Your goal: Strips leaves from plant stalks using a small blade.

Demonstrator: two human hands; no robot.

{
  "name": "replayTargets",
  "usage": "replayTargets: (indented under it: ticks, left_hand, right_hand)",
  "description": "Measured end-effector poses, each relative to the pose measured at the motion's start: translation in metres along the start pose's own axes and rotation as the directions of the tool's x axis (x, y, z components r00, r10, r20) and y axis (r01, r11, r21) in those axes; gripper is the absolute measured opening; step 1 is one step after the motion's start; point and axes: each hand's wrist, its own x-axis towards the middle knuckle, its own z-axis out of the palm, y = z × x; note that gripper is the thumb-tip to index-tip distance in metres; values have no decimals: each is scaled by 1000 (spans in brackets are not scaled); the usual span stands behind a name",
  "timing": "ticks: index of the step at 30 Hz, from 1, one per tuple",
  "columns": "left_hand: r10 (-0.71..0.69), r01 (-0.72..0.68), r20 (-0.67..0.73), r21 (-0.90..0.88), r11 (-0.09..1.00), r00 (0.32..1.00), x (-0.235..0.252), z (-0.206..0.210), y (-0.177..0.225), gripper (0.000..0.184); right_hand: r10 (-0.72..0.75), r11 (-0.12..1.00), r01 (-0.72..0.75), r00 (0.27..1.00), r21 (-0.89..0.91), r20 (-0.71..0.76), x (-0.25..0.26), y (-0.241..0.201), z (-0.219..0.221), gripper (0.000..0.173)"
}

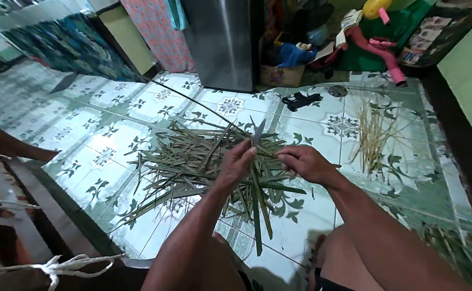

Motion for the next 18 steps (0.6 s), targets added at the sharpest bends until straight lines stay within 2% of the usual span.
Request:
replayTargets:
  ticks: [6,10,14,18]
  left_hand:
    - [18,-21,-36,-99,995,999,1,-9,15,41]
    - [29,-55,-200,-125,991,979,6,-23,23,39]
    - [89,-161,-301,-225,961,950,6,-52,30,39]
    - [93,-169,-287,-252,953,953,1,-54,29,43]
  right_hand:
    - [-116,993,116,993,-14,3,0,-3,-4,27]
    - [-193,977,192,981,-89,-7,-3,2,-10,28]
    - [-188,974,190,982,-127,26,-13,6,-23,29]
    - [-166,974,171,985,-146,45,-21,11,-33,29]
